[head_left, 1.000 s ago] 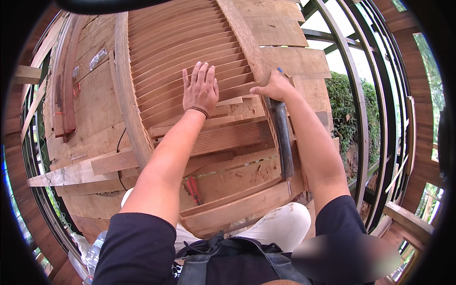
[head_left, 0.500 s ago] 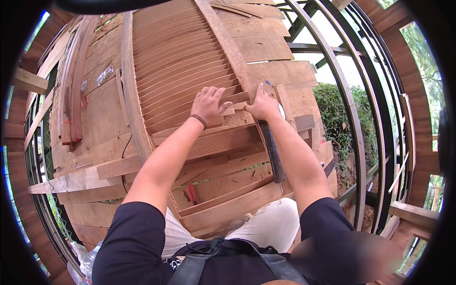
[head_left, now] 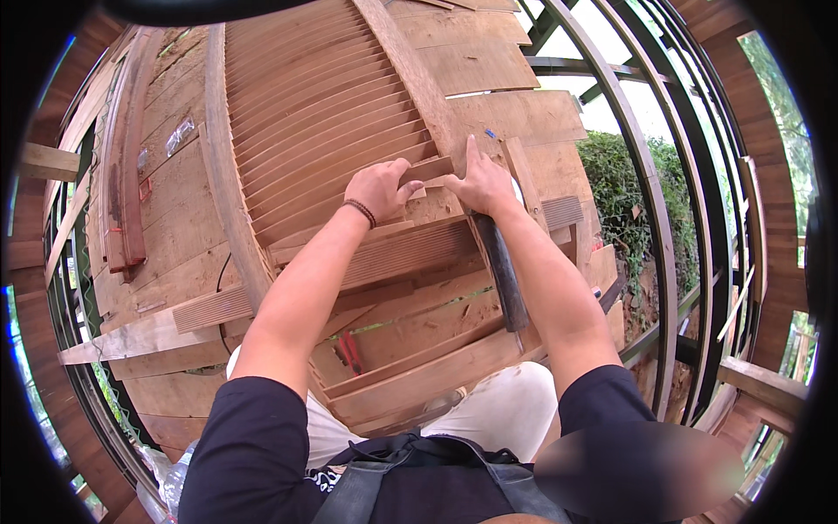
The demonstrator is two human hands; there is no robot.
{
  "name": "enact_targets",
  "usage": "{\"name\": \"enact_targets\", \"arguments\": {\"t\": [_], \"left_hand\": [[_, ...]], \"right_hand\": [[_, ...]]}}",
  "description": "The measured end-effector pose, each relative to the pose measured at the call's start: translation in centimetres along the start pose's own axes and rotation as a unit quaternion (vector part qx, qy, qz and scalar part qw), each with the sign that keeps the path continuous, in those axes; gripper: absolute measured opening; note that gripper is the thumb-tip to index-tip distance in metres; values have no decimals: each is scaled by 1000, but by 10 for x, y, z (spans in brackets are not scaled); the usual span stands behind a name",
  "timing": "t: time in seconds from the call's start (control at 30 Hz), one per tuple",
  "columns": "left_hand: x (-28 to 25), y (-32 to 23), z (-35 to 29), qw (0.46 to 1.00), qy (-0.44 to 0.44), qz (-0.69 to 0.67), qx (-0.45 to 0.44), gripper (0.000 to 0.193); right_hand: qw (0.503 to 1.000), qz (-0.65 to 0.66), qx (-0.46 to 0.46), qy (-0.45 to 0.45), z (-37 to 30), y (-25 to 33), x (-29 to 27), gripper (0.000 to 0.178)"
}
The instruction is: The person assembles a curved wooden structure by placing thin wooden slats into grooves, applying glue, and securing them with a hammer. The person repeatedly aligns slats, applies adhesive, and taps them into place.
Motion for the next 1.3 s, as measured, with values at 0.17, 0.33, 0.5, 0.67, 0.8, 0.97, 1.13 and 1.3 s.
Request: {"name": "enact_targets", "arguments": {"t": [0.17, 0.33, 0.5, 0.67, 0.8, 0.97, 1.13, 1.3], "left_hand": [[-1, -4, 1, 1000, -17, 19, -6, 40], [6, -4, 13, 982, -138, 80, -103, 39], [29, 12, 24, 957, -193, 132, -173, 44], [31, 11, 27, 966, -149, 171, -127, 43], [31, 17, 33, 970, -137, 194, -52, 46], [33, 17, 32, 972, -133, 187, -47, 46], [34, 18, 31, 970, -141, 195, -39, 44], [34, 18, 32, 971, -137, 194, -35, 46]], "right_hand": [[1000, -5, 16, 21, 0, 6, -6, 109], [999, -12, 29, -3, 9, -1, 0, 110], [998, 4, 60, 29, 11, 7, -3, 113], [989, 60, 110, 78, 28, 1, -10, 111], [987, 90, 112, 76, 31, -2, -9, 104], [989, 75, 111, 70, 32, -1, -9, 105], [988, 76, 111, 72, 33, 1, -10, 106], [988, 78, 112, 68, 31, -1, -7, 107]]}}
Point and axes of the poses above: each hand's wrist, its own z-axis towards the middle knuckle, its own x-axis out of the palm, y = z × x, the point moved 1 cm from there along z, towards the middle knuckle, and after that the axes turned 3 degrees about z, right-handed, at the moved point
